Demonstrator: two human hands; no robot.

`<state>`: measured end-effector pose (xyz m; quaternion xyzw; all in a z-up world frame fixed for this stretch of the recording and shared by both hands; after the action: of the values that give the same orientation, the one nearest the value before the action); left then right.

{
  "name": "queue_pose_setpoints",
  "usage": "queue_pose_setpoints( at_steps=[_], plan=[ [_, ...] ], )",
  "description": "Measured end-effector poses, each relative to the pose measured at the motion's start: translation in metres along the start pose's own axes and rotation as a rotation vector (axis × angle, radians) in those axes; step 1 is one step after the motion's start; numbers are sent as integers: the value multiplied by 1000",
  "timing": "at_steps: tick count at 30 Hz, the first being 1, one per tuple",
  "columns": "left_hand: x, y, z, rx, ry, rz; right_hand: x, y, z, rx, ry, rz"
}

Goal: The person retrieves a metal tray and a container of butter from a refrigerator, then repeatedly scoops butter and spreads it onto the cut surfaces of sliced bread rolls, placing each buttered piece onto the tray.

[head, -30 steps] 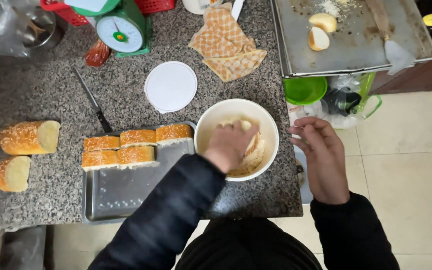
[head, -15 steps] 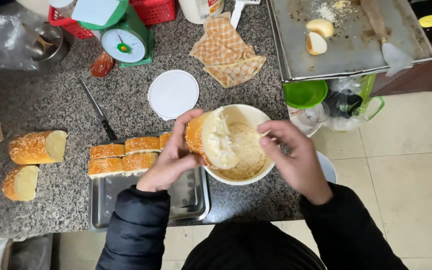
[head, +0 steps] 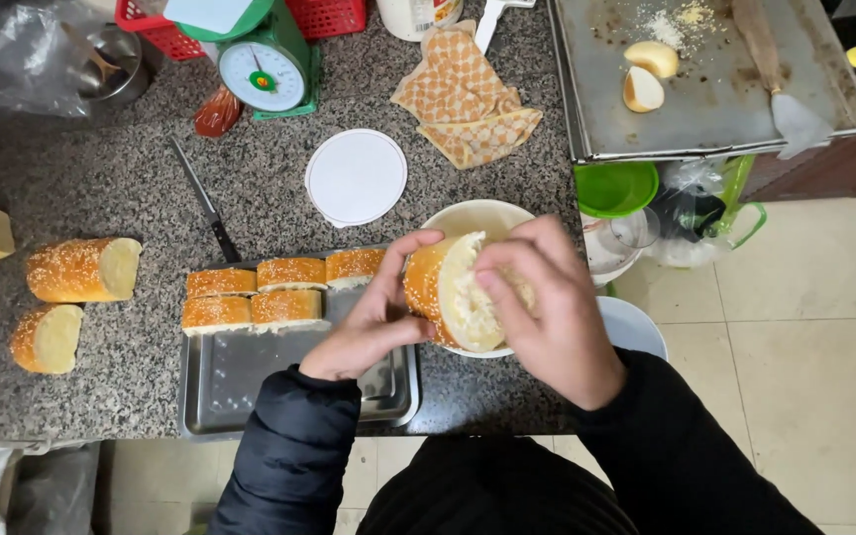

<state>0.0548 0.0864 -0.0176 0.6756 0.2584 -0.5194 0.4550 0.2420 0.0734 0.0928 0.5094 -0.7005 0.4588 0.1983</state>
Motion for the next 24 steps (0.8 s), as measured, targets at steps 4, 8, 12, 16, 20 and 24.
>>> queue_pose_setpoints(
  at_steps=[4, 8, 12, 16, 20, 24],
  plan=[
    [6, -13, 11, -43, 13, 92, -25, -26, 13, -190, 37, -58],
    [9, -15, 11, -75, 23, 86, -49, -17, 33, -117, 75, -71],
    [14, -12, 14, -77, 26, 125, -41, -10, 32, 23, 185, 73],
    [15, -4, 10, -57, 8, 132, -1, -2, 14, 121, 41, -34],
    [10, 4, 10, -34, 13, 82, -7, 3, 16, 125, -7, 2],
    [16, -10, 13, -55, 28, 100, -30, -12, 22, -27, 35, -68]
  ],
)
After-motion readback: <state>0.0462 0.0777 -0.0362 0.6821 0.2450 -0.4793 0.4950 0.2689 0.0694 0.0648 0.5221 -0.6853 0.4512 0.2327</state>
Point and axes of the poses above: each hand's wrist, its own z-axis away from the middle knuckle, its own y-axis out of the palm, x = y × z, the point moved 9 cm from there along -z, towards the middle knuckle, and after that the axes turned 3 degrees about -x, right-handed, at the moved point
